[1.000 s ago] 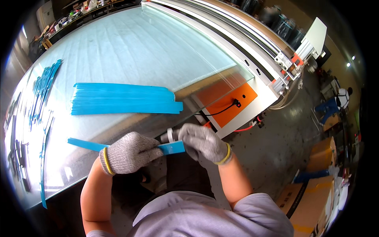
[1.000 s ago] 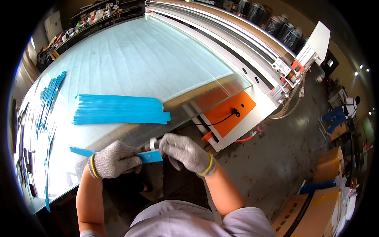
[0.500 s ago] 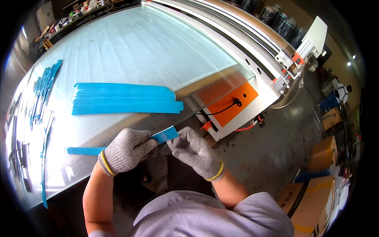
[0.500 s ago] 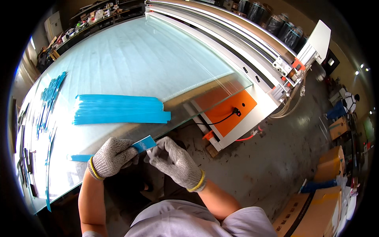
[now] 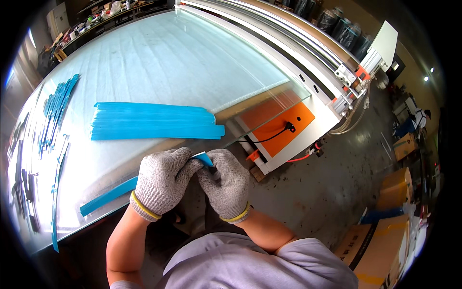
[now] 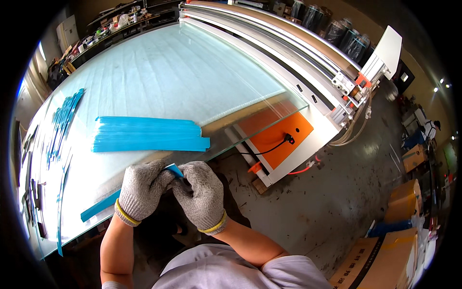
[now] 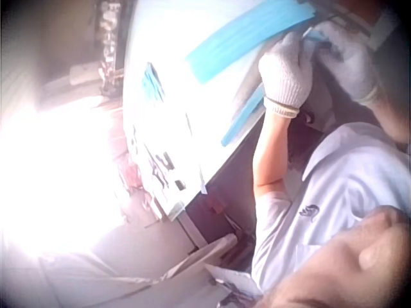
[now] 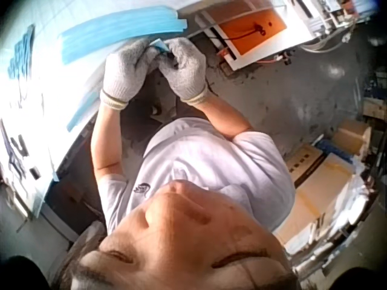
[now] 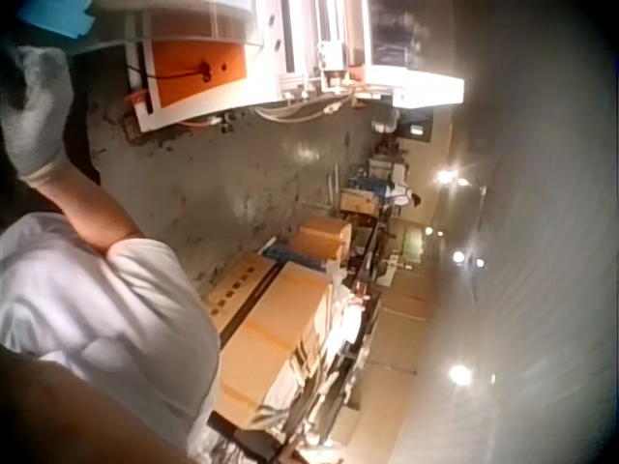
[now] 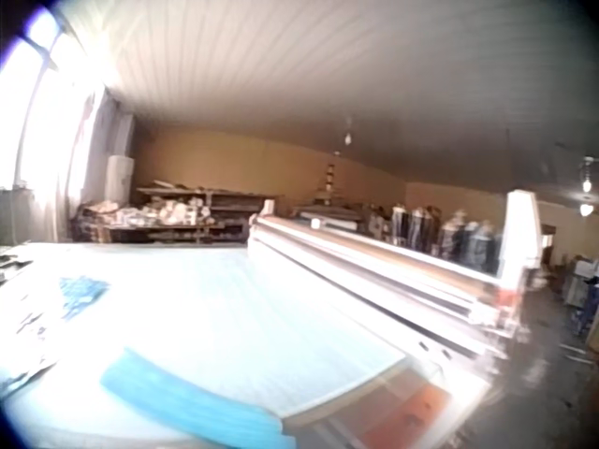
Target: The person applies white tape to the edges of long, blue plastic strips. They pick up a strip, align the tape along the edge, and smooth it down with their gloved fingers. The person repeats this process for multiple strips, stacking the finished pieces on a glass table.
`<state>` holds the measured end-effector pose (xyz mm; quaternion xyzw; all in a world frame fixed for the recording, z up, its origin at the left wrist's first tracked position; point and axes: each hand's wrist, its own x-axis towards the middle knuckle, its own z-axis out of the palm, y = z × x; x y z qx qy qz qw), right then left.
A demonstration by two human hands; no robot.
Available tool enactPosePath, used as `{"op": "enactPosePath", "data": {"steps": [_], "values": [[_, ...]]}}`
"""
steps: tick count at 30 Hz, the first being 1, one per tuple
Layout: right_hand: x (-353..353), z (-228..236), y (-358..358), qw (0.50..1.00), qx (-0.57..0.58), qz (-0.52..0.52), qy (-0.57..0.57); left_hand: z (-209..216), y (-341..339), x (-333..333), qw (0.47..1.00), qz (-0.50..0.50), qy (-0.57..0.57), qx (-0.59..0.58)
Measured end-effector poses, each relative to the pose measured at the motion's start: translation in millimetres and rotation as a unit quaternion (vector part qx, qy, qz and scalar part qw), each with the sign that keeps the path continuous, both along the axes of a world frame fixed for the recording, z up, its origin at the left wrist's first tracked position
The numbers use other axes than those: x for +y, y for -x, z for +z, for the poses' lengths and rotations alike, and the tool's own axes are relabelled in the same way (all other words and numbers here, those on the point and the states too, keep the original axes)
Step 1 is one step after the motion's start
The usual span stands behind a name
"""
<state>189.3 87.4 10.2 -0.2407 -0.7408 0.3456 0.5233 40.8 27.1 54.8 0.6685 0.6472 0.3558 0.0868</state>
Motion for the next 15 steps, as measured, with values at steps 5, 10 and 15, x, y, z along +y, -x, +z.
{"op": "enactPosePath", "data": {"steps": [5,10,15], "values": [[-3.2,7.8,-5.9,0.996,-0.048,-0.018,-0.069,-4.1,-9.5,-12.3,0.996,0.025,-0.054,0.067],[-4.4,22.2,-11.3,0.989,-0.098,-0.018,-0.106,-6.9,-10.9,-22.4,0.984,-0.014,-0.145,0.102],[78.3,-21.9,-35.4,0.986,0.012,-0.164,0.035,14.8,-10.4,-45.0,0.981,-0.042,-0.159,0.105]]}}
